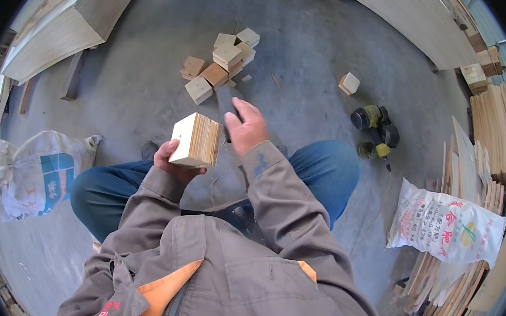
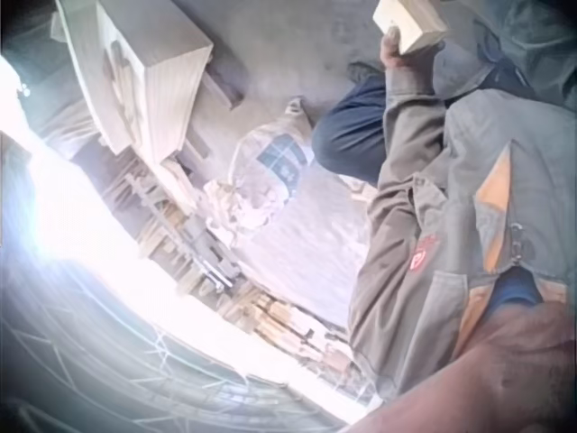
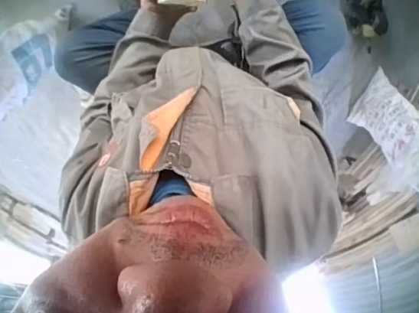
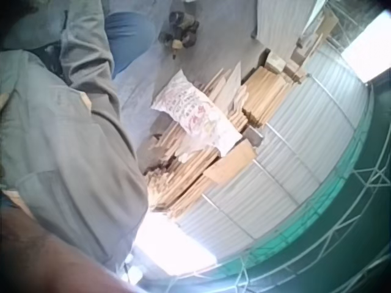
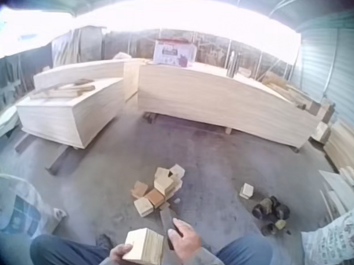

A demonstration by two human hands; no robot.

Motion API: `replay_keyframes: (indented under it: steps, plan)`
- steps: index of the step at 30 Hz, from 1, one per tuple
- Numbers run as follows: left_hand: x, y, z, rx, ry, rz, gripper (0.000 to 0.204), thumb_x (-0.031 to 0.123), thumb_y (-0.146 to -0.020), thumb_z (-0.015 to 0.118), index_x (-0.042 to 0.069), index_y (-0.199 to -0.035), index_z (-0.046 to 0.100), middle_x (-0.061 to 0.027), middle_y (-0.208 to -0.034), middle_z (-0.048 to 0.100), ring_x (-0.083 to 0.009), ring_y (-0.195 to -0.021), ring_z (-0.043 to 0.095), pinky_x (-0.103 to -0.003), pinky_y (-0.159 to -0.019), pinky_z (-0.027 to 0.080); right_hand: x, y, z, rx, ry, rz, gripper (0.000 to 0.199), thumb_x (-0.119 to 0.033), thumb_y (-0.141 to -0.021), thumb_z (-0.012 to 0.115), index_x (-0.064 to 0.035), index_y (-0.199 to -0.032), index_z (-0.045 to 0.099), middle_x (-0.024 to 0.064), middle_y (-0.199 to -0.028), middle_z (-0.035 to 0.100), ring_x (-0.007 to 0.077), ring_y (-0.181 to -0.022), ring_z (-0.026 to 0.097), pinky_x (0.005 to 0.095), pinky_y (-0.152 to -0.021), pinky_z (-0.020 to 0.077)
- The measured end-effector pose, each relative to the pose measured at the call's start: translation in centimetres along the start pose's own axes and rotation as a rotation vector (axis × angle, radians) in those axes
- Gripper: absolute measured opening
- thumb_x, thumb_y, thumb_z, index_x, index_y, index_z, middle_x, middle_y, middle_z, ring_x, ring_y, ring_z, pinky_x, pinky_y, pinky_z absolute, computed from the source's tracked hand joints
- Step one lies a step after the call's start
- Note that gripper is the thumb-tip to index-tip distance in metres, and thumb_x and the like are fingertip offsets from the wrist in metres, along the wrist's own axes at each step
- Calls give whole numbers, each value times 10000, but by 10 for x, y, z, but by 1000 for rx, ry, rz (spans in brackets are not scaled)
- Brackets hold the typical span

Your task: The person sits on the floor and sands small wooden blocks using a sanding block. They repeatedly pick up blocks, sand their surfaces, and place them back into a pile.

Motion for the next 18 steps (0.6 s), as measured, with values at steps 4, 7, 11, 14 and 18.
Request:
replay_keyframes:
  steps: [4,7,11,14,18]
  plan:
    - [-35,22,26,-57,85,28,835,412,-791,751,90,-1505,465,-191,-1340,625,-404,-1122,675,-510,-724,655,32,58,-31,-53,-55,313,510,-236,-938,688,2,-1384,624,221,-1381,633,325,-1266,620,386,-1107,459]
    - [-17,15,28,36,-38,97,846,373,-773,772,66,-1498,462,-197,-1314,637,-389,-1113,689,-510,-730,665,27,48,-20,-50,-248,393,500,-201,-967,671,25,-1406,596,217,-1390,631,281,-1246,629,348,-1083,468]
    - [-7,8,8,57,-198,17,895,324,-729,802,46,-1489,419,-158,-1227,667,-333,-1043,722,-506,-728,667,16,39,-9,-47,-544,445,482,-164,-1004,647,38,-1435,567,182,-1364,648,195,-1175,636,294,-1026,491]
    - [0,4,-4,81,-279,34,867,348,-745,800,51,-1486,460,-171,-1209,689,-340,-1049,727,-517,-763,662,8,37,-6,-50,-639,464,475,-162,-1014,643,36,-1439,566,140,-1310,671,153,-1124,633,265,-980,507]
    - [10,-4,-8,115,-321,87,879,309,-716,831,49,-1471,464,-155,-1240,669,-323,-1101,706,-500,-824,643,6,32,-2,-63,-678,484,468,-157,-1025,626,32,-1448,558,120,-1288,678,142,-1099,639,259,-954,518]
Point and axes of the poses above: each hand's wrist, its own y-axis away from the middle knuckle, its own z-axis out of the palm, x = y × z, the point moved 5 cm from there along -y, towards the middle knuckle
